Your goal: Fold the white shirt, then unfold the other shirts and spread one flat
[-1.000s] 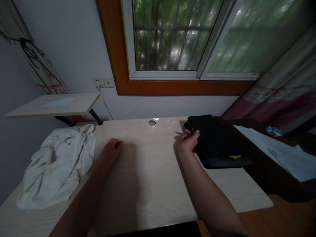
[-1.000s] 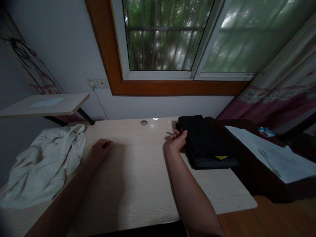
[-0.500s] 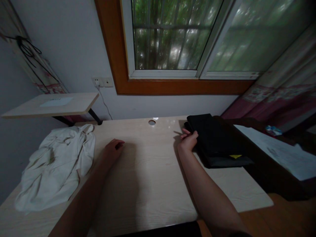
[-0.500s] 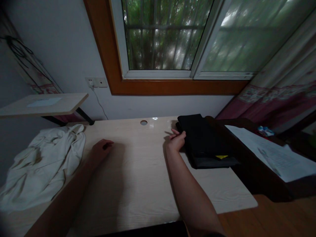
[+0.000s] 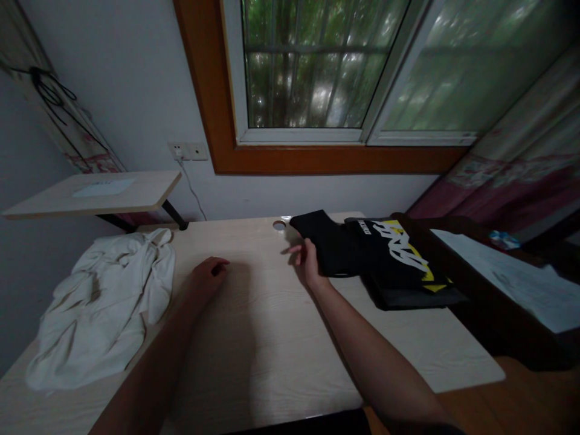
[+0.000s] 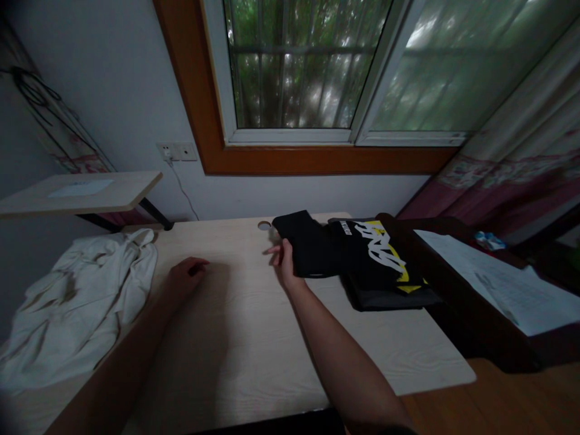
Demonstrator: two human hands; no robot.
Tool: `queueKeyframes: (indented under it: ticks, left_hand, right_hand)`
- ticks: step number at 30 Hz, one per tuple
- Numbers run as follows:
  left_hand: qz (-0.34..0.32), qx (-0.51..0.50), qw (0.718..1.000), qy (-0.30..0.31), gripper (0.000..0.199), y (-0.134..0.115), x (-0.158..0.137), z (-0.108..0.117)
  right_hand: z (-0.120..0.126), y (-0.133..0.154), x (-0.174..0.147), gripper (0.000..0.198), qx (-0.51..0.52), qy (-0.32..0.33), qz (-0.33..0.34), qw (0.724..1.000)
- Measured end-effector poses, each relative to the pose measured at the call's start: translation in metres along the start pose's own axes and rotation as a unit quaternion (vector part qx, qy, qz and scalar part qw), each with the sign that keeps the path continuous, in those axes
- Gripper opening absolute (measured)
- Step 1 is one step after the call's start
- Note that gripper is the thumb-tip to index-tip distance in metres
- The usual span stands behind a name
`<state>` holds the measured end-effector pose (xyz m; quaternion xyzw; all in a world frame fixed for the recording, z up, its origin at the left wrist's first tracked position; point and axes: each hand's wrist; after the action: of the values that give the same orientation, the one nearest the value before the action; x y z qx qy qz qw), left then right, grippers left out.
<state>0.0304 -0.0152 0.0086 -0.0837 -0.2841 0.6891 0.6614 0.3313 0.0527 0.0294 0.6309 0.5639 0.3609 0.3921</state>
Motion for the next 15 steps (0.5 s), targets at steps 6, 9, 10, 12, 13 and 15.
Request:
queueKeyframes:
  ticks: [6, 9, 10, 12, 13, 15]
  left_hand:
    - [0.019, -0.026, 0.999, -0.035, 0.029, -0.001, 0.002, 0.004]
    - [0.028, -0.048, 0.994, -0.092, 0.026, 0.003, 0.003, 0.011]
    - [0.033, -0.056, 0.992, -0.112, 0.024, 0.006, 0.003, 0.014]
    - [0.055, -0.072, 0.986, -0.143, 0.022, 0.011, 0.003, 0.019]
    - [0.069, -0.081, 0.983, -0.15, 0.022, 0.013, 0.003, 0.021]
    - [0.096, -0.098, 0.979, -0.148, 0.021, 0.015, 0.002, 0.023]
  right_hand:
    - [0.006, -0.008, -0.017, 0.045, -0.028, 0.349, -0.198, 0.916]
    - [0.008, -0.001, -0.025, 0.04, -0.053, 0.475, -0.296, 0.827]
    - [0.008, 0.001, -0.026, 0.037, -0.059, 0.489, -0.313, 0.812]
    - [0.006, 0.005, -0.027, 0.032, -0.079, 0.477, -0.315, 0.817]
    - [0.004, 0.005, -0.026, 0.031, -0.092, 0.456, -0.302, 0.833]
    - [0.002, 0.004, -0.022, 0.03, -0.113, 0.391, -0.262, 0.875]
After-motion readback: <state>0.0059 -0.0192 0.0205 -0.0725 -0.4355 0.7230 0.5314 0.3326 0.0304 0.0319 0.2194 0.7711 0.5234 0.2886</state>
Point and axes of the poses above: each hand's wrist, its own x-axis towards the middle knuckle, its own z-axis out of the back of the hand, y = z × x, and after that the axes turned 10 degrees about x, right-handed
